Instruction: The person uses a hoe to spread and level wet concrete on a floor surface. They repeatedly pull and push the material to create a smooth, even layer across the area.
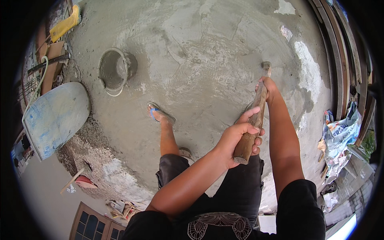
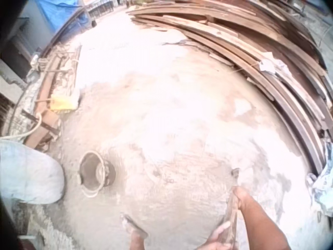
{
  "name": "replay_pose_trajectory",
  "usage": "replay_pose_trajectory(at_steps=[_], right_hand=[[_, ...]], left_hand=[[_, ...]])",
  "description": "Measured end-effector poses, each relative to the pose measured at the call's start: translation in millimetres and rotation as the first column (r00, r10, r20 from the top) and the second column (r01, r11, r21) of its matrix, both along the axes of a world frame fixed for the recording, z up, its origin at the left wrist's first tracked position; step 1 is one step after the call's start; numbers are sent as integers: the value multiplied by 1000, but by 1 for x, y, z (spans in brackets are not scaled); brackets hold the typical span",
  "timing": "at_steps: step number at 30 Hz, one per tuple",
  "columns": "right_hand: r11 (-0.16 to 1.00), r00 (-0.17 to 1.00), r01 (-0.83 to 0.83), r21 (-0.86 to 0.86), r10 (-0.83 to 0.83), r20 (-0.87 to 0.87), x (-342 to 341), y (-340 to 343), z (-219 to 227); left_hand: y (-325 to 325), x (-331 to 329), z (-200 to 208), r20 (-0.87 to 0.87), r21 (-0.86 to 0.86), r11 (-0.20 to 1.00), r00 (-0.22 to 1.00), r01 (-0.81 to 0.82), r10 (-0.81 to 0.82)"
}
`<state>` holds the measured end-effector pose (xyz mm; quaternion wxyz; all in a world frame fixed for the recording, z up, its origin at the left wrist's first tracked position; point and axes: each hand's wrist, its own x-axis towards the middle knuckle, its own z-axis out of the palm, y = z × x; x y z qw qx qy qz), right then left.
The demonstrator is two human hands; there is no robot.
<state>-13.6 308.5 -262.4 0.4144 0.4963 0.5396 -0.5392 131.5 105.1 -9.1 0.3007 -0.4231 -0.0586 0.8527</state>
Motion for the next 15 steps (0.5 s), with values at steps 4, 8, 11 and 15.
replay_pose_trajectory(at_steps=[4,8,11,15], right_hand=[[994,997,-29,-108,38,74,30,-47,1],[979,986,-70,-193,97,135,48,-62,6],[942,961,-161,-294,217,169,54,-71,15],[940,948,-185,-285,247,199,58,-108,51]], left_hand=[[-25,8,24,54,-93,995,998,44,-39],[-21,4,44,82,-205,975,994,82,-67],[-16,0,60,87,-254,966,996,57,-36],[-40,3,87,-8,-286,958,999,-37,36]])
